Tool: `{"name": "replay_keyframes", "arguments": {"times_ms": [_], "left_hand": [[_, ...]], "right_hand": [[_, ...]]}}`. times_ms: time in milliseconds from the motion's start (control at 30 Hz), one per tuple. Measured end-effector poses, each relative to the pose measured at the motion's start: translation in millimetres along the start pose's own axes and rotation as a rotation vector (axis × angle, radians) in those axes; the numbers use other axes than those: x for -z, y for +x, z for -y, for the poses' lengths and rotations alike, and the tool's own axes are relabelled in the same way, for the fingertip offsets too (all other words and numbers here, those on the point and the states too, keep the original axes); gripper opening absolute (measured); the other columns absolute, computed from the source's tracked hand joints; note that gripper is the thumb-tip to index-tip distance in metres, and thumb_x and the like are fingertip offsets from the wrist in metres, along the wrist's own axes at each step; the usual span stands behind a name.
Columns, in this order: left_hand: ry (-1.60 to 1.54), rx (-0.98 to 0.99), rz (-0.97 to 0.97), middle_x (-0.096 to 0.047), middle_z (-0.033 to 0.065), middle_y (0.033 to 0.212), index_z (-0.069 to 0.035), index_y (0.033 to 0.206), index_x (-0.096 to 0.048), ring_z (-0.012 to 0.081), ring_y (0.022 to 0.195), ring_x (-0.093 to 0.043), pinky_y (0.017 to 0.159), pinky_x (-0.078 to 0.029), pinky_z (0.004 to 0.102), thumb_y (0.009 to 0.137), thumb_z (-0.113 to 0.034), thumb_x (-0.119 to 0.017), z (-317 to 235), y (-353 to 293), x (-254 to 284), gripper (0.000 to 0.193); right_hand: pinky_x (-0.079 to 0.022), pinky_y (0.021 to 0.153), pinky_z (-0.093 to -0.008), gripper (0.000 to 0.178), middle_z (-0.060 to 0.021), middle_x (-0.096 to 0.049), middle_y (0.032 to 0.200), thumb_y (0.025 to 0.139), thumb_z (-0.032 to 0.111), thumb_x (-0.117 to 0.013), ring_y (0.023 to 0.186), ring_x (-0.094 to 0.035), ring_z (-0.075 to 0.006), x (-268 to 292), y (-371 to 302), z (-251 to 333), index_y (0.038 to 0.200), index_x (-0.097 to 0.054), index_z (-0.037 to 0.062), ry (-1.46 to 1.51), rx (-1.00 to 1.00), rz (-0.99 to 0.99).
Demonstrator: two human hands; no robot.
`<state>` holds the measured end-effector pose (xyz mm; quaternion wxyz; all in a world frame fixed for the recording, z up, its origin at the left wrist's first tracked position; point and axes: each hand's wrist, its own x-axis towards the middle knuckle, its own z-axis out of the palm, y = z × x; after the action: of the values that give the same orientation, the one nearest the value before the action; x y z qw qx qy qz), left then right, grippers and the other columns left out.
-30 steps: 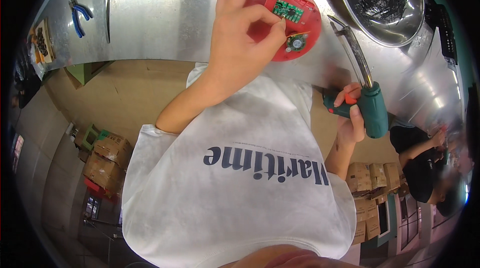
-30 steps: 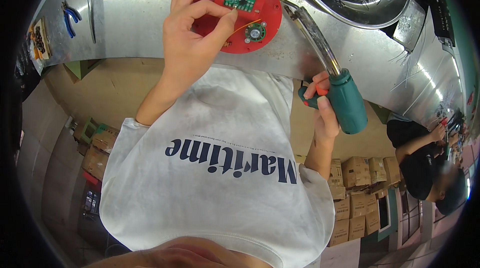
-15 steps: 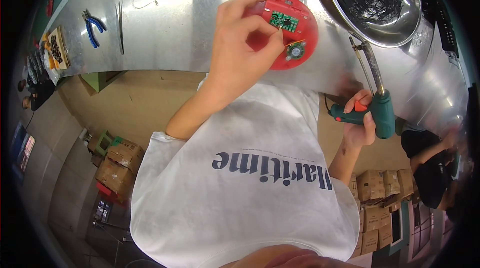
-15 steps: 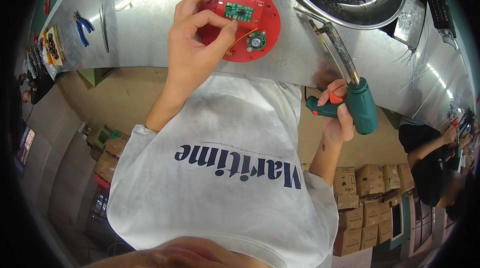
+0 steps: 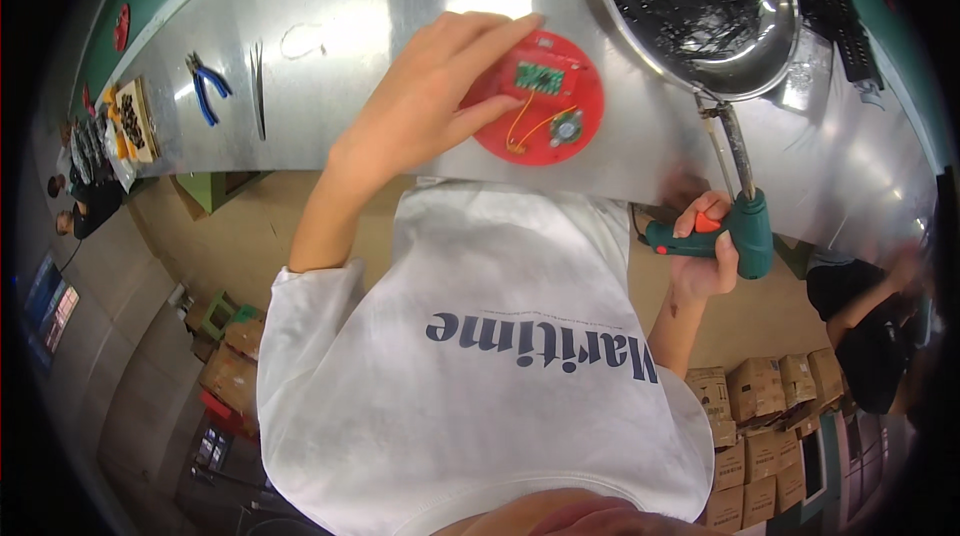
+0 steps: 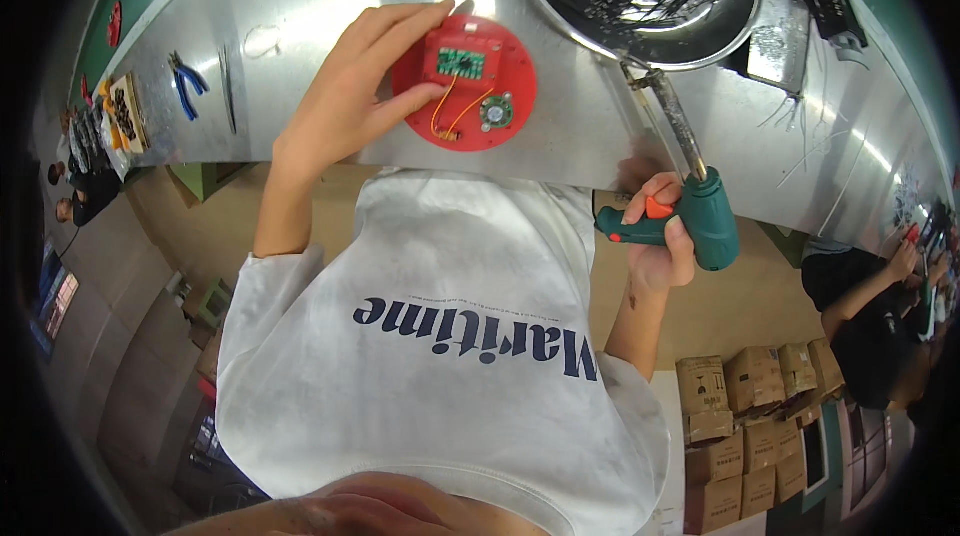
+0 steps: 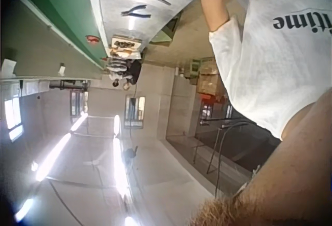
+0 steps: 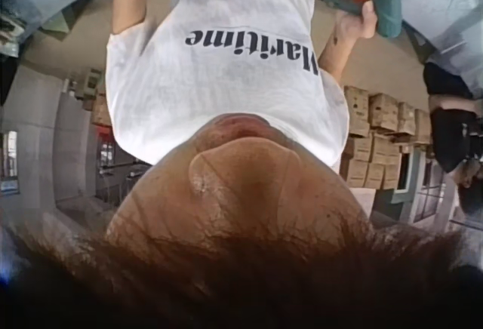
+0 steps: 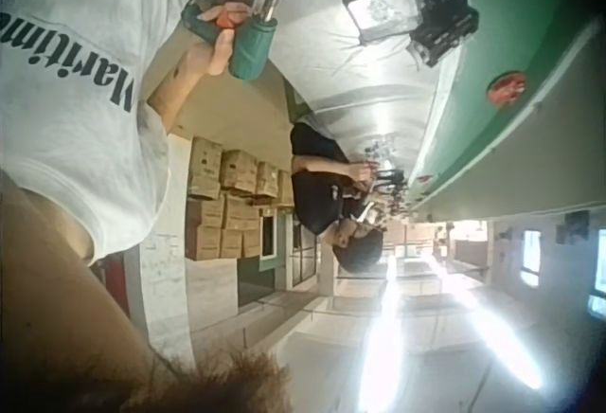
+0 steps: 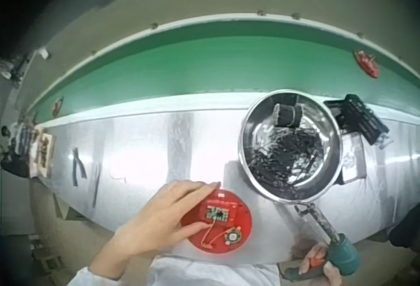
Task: Soldering components onto small circular circuit boards at an assembly station.
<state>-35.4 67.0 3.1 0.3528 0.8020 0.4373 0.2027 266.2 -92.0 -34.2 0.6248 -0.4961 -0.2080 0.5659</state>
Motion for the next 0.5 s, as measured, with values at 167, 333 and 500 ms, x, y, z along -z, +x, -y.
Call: {"name": "replay_keyframes", "arguments": {"times_ms": [167, 333, 500], "left_hand": [[0.157, -0.178, 0.15, -0.06, 0.0124, 0.102, -0.006, 0.112, -0.063, 0.032, 0.093, -0.059, 0.084, -0.048, 0.0384, 0.067, -0.019, -0.078, 22.9, 24.0, 25.4, 0.049], [0.343, 0.147, -0.392, -0.068, 0.0095, 0.094, -0.003, 0.109, -0.067, 0.0143, 0.079, -0.062, 0.069, -0.05, 0.0256, 0.079, -0.021, -0.076, 90.8, 78.5, 74.0, 0.036], [0.448, -0.033, -0.652, -0.063, 0.014, 0.098, -0.003, 0.105, -0.062, 0.0291, 0.092, -0.059, 0.079, -0.047, 0.0381, 0.079, -0.012, -0.069, 61.0, 107.4, 75.0, 0.029]], "right_hand": [[-0.043, 0.059, -0.0309, 0.033, -0.0181, -0.05, 0.098, 0.079, 0.023, -0.053, 0.065, -0.052, -0.0229, -1.7, -2.5, -3.4, 0.098, -0.048, -0.0041, 0.103, -0.012, -0.041], [-0.042, 0.06, -0.0308, 0.033, -0.0182, -0.05, 0.098, 0.081, 0.023, -0.053, 0.065, -0.051, -0.0227, -6.5, -1.8, -3.0, 0.098, -0.048, -0.0041, 0.168, 0.02, -0.075], [-0.041, 0.06, -0.0304, 0.032, -0.0168, -0.05, 0.099, 0.081, 0.024, -0.053, 0.066, -0.051, -0.0218, -3.8, 1.5, -5.2, 0.097, -0.048, -0.0035, 0.222, 0.018, -0.059]]}}
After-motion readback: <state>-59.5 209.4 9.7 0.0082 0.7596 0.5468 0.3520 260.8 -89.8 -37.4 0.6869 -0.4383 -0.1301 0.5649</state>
